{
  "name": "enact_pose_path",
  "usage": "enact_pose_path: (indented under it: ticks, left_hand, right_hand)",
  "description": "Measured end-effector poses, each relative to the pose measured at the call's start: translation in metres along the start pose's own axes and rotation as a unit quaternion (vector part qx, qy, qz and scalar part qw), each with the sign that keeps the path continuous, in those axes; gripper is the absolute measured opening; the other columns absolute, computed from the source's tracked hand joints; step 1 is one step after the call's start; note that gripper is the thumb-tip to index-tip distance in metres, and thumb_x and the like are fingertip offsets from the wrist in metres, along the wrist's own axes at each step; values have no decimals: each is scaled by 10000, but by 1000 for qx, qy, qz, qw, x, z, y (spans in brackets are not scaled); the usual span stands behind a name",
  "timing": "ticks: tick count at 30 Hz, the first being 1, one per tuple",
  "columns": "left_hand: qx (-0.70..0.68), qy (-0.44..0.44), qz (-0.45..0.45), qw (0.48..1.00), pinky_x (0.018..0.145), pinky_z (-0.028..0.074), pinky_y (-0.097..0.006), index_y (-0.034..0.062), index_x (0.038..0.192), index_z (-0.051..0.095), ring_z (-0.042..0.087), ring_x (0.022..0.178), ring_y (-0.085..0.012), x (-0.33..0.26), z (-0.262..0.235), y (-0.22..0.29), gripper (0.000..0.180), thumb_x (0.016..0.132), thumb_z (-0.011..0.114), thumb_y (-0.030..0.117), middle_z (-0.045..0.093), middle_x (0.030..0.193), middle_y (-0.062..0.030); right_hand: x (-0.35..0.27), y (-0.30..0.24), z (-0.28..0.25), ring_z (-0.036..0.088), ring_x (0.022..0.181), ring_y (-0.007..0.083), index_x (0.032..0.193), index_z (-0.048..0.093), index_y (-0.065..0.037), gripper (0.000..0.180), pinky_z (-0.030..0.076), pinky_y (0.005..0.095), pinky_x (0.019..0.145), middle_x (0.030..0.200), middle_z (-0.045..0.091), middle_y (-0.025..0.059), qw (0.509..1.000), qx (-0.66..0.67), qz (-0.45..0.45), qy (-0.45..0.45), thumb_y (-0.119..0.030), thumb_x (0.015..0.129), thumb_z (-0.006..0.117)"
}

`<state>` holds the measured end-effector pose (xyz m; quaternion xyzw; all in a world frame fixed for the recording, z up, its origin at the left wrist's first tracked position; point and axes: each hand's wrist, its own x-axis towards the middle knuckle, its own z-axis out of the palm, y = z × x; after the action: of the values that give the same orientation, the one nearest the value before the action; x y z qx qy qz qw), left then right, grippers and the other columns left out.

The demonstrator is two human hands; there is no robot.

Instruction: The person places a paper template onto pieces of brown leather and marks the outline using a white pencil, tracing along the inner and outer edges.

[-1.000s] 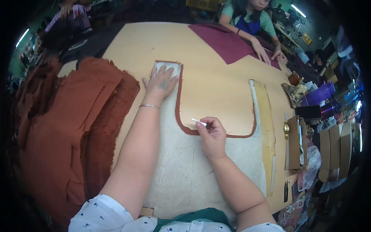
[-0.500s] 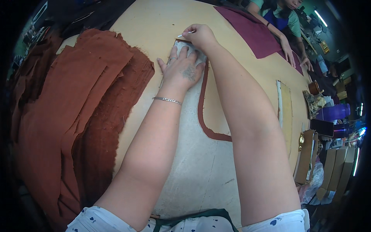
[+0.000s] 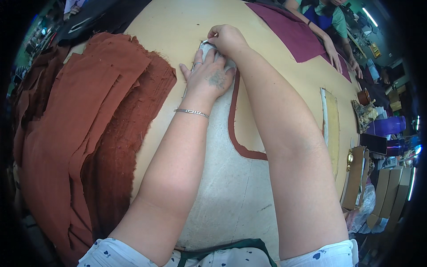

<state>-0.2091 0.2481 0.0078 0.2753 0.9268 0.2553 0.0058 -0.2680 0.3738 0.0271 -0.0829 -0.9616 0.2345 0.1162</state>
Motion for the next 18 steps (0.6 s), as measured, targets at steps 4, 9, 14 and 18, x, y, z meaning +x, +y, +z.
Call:
enact_pose_path:
  ticks: [4,9,14,18]
  left_hand:
    - [2,2,0,1000,1018,104,-645,195,1302,419,149,1348,-272,-1,2,-3,486,858,443,392,260,1434,-44]
    - [-33,10,1,999,1032,55,-617,188,1282,460,135,1350,-264,-3,3,1,467,857,461,382,289,1423,-48]
    - [-19,13,-4,1000,1031,56,-620,198,1294,449,140,1350,-259,-2,5,-1,471,863,455,388,284,1425,-42]
    - [-8,7,-5,1000,1028,56,-628,196,1296,442,141,1350,-265,-1,5,0,466,867,446,378,275,1430,-47]
  right_hand:
    - [-9,5,-11,613,818,257,872,668,-96,136,484,340,753,868,645,116,999,-44,-16,-16,-175,767,637]
    - [-28,35,-34,588,798,252,879,657,-56,155,464,344,723,812,595,106,976,-181,-119,21,-148,754,653]
    - [-57,50,-52,584,818,287,851,651,-74,104,467,369,753,854,588,125,984,-157,-62,52,-134,774,616]
    - [-69,55,-40,587,818,294,865,646,-52,133,471,368,750,867,598,144,992,-40,40,115,-145,775,614]
